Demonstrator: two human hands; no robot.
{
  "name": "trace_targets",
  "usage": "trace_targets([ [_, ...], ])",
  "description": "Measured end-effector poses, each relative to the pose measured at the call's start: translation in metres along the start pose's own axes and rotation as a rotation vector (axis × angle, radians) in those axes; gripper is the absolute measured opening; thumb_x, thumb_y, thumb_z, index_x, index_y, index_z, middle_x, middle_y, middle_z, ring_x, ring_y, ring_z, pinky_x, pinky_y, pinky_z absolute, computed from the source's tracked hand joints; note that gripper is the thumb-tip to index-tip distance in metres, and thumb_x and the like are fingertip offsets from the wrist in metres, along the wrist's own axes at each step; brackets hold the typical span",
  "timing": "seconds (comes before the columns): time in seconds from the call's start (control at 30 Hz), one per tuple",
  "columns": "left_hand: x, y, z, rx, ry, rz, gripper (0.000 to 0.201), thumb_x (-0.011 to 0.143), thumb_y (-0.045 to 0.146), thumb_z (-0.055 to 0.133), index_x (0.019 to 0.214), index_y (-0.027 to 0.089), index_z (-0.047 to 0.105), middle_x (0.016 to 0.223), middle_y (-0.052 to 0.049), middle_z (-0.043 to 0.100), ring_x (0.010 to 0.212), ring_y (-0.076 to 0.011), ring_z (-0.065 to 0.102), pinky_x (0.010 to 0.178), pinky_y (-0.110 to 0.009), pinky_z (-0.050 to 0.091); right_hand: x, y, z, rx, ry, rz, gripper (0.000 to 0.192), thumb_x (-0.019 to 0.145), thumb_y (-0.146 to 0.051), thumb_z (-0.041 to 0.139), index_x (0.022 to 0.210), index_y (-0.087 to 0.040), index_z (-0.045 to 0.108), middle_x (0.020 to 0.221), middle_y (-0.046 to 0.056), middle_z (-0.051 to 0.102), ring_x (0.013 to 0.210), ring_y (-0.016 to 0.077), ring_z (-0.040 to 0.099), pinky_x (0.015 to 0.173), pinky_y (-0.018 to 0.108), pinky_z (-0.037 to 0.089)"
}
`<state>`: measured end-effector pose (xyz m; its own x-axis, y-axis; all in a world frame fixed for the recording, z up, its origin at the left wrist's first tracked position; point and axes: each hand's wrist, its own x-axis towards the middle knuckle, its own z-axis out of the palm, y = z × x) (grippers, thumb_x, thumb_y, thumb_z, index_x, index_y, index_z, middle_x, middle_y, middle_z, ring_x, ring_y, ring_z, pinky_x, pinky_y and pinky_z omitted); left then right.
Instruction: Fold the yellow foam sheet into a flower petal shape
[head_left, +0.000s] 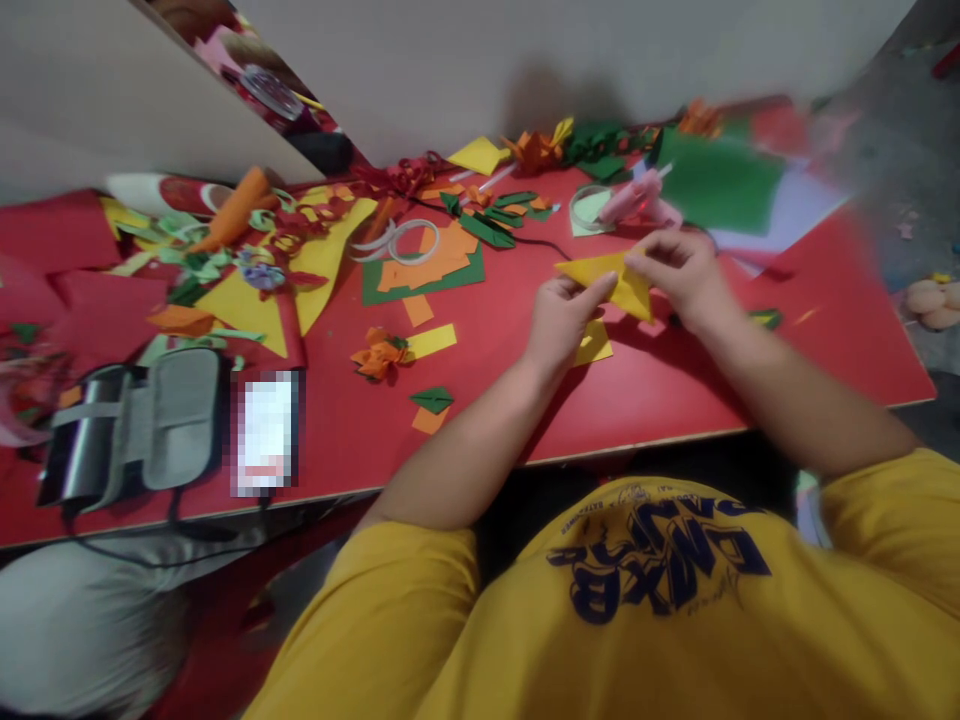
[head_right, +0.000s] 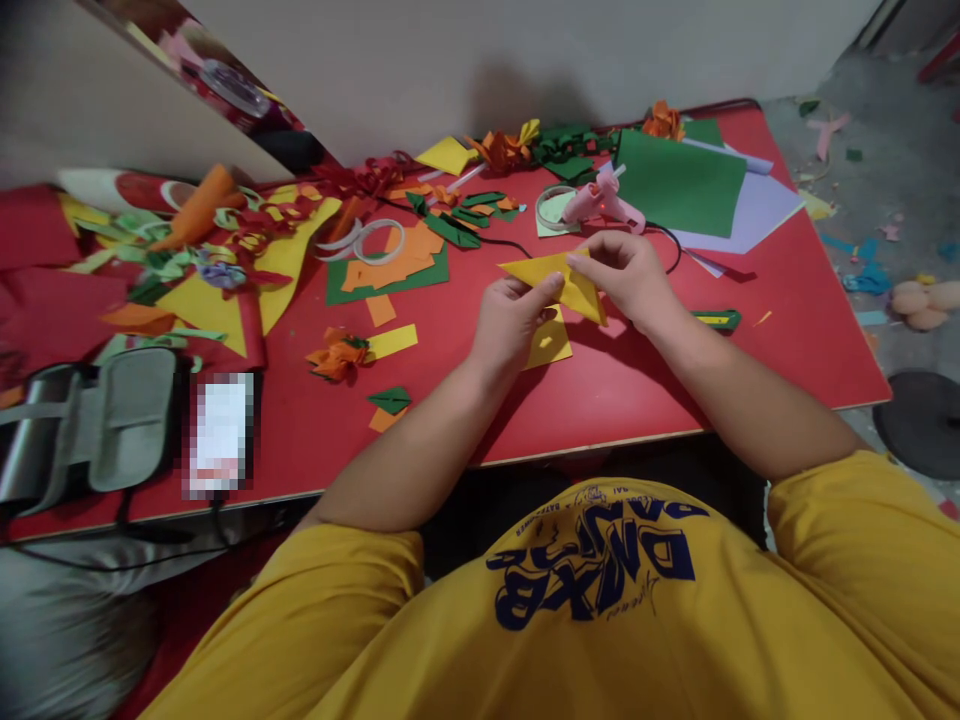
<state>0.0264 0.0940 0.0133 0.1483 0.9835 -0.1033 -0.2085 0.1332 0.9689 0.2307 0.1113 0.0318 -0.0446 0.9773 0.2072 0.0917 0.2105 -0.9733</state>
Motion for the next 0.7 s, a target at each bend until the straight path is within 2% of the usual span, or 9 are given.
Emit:
trace_targets([
  [0.1, -0.0008, 0.0037, -0.0004, 0.008, 0.007, -0.01, 0.05, 0.076, 0.066, 0.113, 0.096, 0.025, 0.091, 0.105, -0.006, 0.093, 0.089, -0.0171, 0.083, 0.071, -0.026, 0.058, -0.0004, -0.001, 0.0, 0.004, 0.065, 0.016, 0.021, 0.093, -0.028, 0.1, 0.082, -0.023, 0.082, 0.081, 0.0, 0.077, 0.077, 0.0159, 0.069, 0.073, 0.03, 0.059],
  [0.2, 0.0005, 0.0043, -0.001, -0.003, 0.018, -0.015, 0.048, 0.078, 0.063, 0.112, 0.098, 0.024, 0.092, 0.105, -0.006, 0.092, 0.086, -0.0159, 0.082, 0.071, -0.026, 0.057, -0.001, -0.0006, 0.0011, 0.031, 0.09, 0.051, 0.02, 0.091, -0.022, 0.099, 0.078, -0.024, 0.084, 0.077, -0.001, 0.077, 0.073, 0.0144, 0.066, 0.07, 0.029, 0.057],
  [0.47, 0.002, 0.0069, -0.0035, -0.015, 0.043, -0.013, 0.045, 0.083, 0.059, 0.111, 0.097, 0.023, 0.087, 0.1, -0.004, 0.089, 0.086, -0.0145, 0.08, 0.07, -0.025, 0.054, -0.0018, 0.0036, 0.0013, 0.116, 0.076, 0.068, 0.021, 0.088, -0.037, 0.107, 0.082, -0.025, 0.09, 0.082, 0.0, 0.083, 0.077, 0.0161, 0.072, 0.074, 0.031, 0.062],
  [0.6, 0.0056, 0.0068, -0.005, -0.062, 0.122, 0.016, 0.05, 0.089, 0.068, 0.105, 0.09, 0.024, 0.079, 0.097, -0.003, 0.086, 0.091, -0.016, 0.082, 0.071, -0.024, 0.054, -0.0017, 0.0047, 0.0015, 0.123, 0.097, 0.034, 0.019, 0.088, -0.033, 0.106, 0.081, -0.025, 0.09, 0.081, 0.0, 0.083, 0.078, 0.0161, 0.073, 0.076, 0.031, 0.063],
  [0.7, 0.009, 0.0045, -0.0062, -0.123, 0.173, 0.043, 0.049, 0.091, 0.07, 0.103, 0.097, 0.027, 0.081, 0.101, -0.002, 0.087, 0.097, -0.0176, 0.084, 0.07, -0.024, 0.053, -0.0027, 0.005, 0.0042, 0.122, 0.112, 0.039, 0.02, 0.088, -0.033, 0.106, 0.08, -0.026, 0.09, 0.081, 0.0, 0.084, 0.079, 0.0172, 0.074, 0.077, 0.032, 0.065],
])
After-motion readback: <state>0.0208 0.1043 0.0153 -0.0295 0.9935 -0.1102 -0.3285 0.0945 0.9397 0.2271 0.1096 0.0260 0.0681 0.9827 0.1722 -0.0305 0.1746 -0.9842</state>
